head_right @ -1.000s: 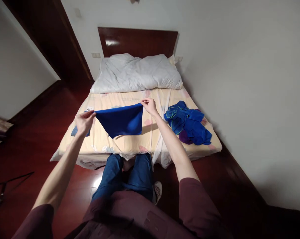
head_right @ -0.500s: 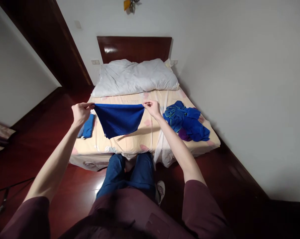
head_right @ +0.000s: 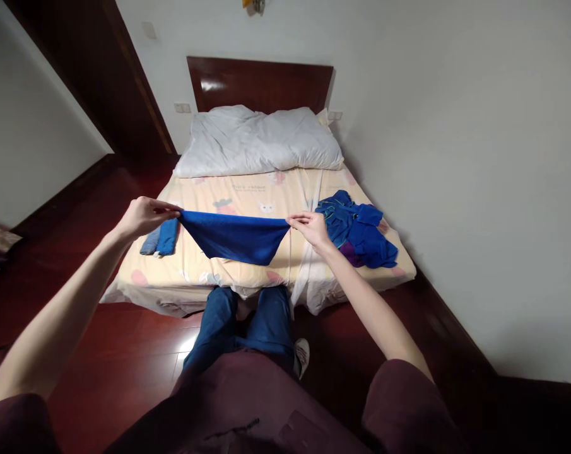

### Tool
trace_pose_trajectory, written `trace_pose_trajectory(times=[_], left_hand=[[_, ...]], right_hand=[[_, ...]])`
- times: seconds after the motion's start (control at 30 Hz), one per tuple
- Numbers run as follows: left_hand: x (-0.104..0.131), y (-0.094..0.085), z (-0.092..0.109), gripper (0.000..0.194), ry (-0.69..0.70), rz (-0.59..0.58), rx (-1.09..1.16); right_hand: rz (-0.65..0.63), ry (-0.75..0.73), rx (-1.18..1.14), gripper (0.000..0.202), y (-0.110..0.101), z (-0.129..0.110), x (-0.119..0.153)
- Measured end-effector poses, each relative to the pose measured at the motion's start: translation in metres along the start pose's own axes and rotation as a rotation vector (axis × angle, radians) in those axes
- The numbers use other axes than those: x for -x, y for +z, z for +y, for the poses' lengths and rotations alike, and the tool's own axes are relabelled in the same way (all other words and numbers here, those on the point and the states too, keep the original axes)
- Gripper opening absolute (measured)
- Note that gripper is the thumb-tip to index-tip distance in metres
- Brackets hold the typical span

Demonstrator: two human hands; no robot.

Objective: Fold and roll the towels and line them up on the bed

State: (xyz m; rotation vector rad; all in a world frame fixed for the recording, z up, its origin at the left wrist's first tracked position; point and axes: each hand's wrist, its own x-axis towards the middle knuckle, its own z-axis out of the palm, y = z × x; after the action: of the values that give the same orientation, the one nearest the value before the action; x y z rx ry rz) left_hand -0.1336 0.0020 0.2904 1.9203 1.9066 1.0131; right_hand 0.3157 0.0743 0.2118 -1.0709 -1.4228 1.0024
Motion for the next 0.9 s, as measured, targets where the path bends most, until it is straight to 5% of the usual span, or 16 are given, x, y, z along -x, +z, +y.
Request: trace_pose_trajectory(times=[0.17, 0.37, 0.53, 0.67, 0.9], left_hand=[[0.005, -0.004, -0.012, 0.025, -0.074, -0.325, 0.194], [-0.011, 0.011, -0.020, 0.029, -0.216, -0.251, 0.224], [-0.035, 0.029, -0.037, 0.033, -0.115, -0.314, 0.311], [-0.072, 0.050, -0.044, 0.032, -0.101, -0.149, 0.280], [-0.133, 0.070, -0.013, 0.020, -0.061, 0.273, 0.197]], right_hand=[[-0.032, 0.127, -0.017, 0.047, -0.016, 0.001, 0.027], [-0.034, 0.191, -0.073, 0.049, -0.020, 0.002, 0.022], [-0.031, 0.192, -0.035, 0.052, -0.010, 0.021, -0.010], [0.029, 0.190, -0.023, 0.054, 0.013, 0.041, -0.059], [0.230, -0.058, 0.000, 0.050, 0.057, 0.047, -0.142]])
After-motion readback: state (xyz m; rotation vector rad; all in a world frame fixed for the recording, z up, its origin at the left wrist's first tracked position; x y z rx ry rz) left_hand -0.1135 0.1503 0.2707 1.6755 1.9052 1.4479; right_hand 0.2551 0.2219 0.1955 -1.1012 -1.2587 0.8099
